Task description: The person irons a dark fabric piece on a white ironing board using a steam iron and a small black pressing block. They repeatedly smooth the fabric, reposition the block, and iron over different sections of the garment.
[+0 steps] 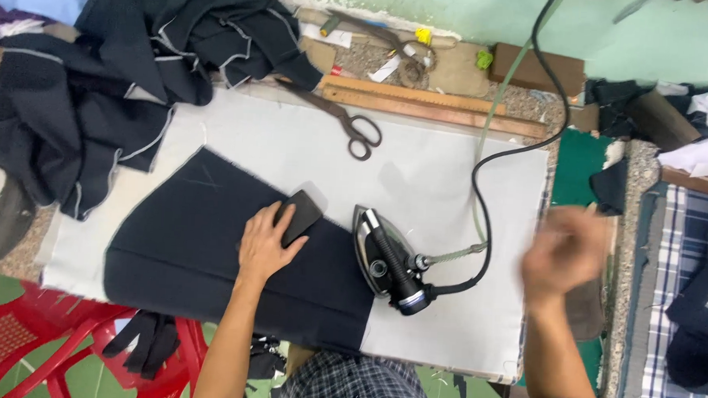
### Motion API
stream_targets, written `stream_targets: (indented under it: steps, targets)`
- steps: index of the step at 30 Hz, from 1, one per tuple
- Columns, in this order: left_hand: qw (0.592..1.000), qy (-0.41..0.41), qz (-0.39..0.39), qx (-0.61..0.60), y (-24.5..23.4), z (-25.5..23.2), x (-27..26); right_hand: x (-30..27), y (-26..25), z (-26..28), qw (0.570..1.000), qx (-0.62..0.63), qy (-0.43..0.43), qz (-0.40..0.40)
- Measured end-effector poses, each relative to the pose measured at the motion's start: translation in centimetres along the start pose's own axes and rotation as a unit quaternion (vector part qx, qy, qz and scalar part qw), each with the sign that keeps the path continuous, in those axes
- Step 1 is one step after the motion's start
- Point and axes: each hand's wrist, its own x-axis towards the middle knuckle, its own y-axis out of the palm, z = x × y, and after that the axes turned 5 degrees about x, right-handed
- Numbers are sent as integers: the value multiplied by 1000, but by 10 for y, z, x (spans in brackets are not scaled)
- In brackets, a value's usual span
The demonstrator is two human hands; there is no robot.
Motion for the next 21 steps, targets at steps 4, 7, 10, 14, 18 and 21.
stream_targets:
  steps: [4,7,10,14,18,21]
  targets:
    - [1000,-7,3,-20,16,15,-10,-26,63,91,909,130,170,357]
    - [999,-2,19,-28,12,44,-15,-23,106,118,731,-57,186,654]
    - [999,-27,14,-9,4,92,-31,-58,125,102,722,-105,236,641]
    - [998,-57,-10,25,-11,172,-55,-88,131,92,694,12,506,511]
    - [993,-98,-30,60,-22,257,-77,-82,145,136,708,-91,486,504]
    - [979,-176,-53,88,-45,306,-100,-50,163,213,720,-152,400,546]
